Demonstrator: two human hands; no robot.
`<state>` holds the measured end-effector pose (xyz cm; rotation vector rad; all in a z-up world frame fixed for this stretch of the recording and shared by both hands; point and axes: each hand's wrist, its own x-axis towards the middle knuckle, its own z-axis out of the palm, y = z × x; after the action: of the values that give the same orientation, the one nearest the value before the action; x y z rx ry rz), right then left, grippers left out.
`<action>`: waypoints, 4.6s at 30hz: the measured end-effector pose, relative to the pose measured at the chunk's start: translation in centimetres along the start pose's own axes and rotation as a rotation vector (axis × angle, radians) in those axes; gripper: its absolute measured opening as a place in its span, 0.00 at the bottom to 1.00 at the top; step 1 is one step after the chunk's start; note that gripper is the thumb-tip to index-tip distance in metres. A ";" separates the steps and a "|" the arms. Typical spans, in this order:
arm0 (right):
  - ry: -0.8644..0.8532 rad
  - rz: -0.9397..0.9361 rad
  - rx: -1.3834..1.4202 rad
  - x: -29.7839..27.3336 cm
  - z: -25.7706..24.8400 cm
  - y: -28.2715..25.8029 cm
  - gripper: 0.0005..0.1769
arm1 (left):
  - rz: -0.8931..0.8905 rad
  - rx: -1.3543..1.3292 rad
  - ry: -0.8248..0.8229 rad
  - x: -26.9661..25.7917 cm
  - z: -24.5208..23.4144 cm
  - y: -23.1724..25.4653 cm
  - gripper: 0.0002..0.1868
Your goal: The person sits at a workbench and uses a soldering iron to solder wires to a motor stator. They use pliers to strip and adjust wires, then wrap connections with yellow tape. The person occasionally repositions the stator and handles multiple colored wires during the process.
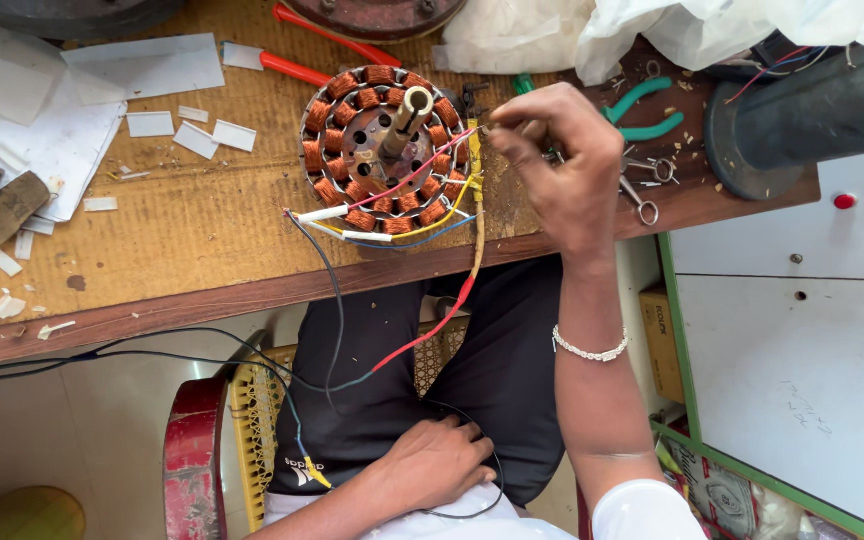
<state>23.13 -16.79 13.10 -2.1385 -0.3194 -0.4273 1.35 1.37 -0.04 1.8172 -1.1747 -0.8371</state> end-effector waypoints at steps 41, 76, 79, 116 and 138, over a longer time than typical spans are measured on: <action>-0.245 -0.421 -0.351 2.1 -0.9 2.3 0.08 | 0.024 -0.180 -0.024 0.0 -1.2 -1.5 0.36; 0.247 0.460 0.545 -4.3 -0.7 2.2 0.21 | -0.114 0.604 0.978 -3.8 -22.5 7.0 0.09; 0.298 0.504 1.058 -5.3 -1.1 3.2 0.22 | -0.102 0.631 0.982 -1.9 -23.1 6.4 0.08; 0.255 0.338 0.209 -3.7 2.4 1.0 0.11 | -0.424 0.696 1.078 6.6 -23.5 3.0 0.10; 0.264 0.319 0.186 -4.0 2.5 0.9 0.10 | -0.419 0.693 1.086 6.7 -23.5 2.7 0.10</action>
<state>20.31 -15.51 9.44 -1.8812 0.1274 -0.4674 22.47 0.70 12.52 2.5696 -0.3482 0.4751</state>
